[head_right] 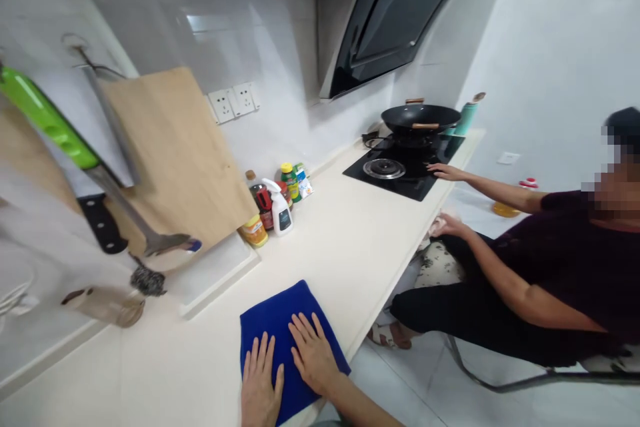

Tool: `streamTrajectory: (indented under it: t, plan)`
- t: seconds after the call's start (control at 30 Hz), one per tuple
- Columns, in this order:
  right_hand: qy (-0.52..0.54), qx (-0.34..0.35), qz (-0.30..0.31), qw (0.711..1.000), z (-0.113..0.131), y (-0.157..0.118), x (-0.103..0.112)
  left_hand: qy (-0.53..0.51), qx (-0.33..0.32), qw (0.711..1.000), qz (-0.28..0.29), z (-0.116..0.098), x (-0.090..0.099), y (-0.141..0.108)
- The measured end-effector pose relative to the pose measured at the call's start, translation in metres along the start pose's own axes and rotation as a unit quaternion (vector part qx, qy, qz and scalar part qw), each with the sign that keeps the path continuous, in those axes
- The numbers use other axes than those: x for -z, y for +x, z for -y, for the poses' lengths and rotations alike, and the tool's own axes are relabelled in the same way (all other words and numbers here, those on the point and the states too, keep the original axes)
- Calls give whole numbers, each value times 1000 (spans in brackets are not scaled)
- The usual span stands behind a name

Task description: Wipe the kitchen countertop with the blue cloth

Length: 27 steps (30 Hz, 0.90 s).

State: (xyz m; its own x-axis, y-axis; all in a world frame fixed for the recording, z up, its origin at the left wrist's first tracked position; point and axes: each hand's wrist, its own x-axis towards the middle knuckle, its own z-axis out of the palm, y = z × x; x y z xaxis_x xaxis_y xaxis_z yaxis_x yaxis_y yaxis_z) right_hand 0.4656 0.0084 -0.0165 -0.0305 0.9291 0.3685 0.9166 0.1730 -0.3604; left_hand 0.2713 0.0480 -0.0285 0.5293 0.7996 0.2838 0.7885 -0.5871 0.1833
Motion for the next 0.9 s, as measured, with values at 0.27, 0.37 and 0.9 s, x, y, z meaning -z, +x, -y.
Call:
streamTrajectory:
  t: [0.27,0.37,0.9]
  plan:
    - [37,-41,-126,990,-44,-22,4,25,89,996,-16,68,36,-73]
    - [23,-79,-141,987,-73,-32,10,21,128,991,-16,103,48,-104]
    - [-58,-125,-107,985,-97,-19,4,67,175,982,-24,20,19,-20]
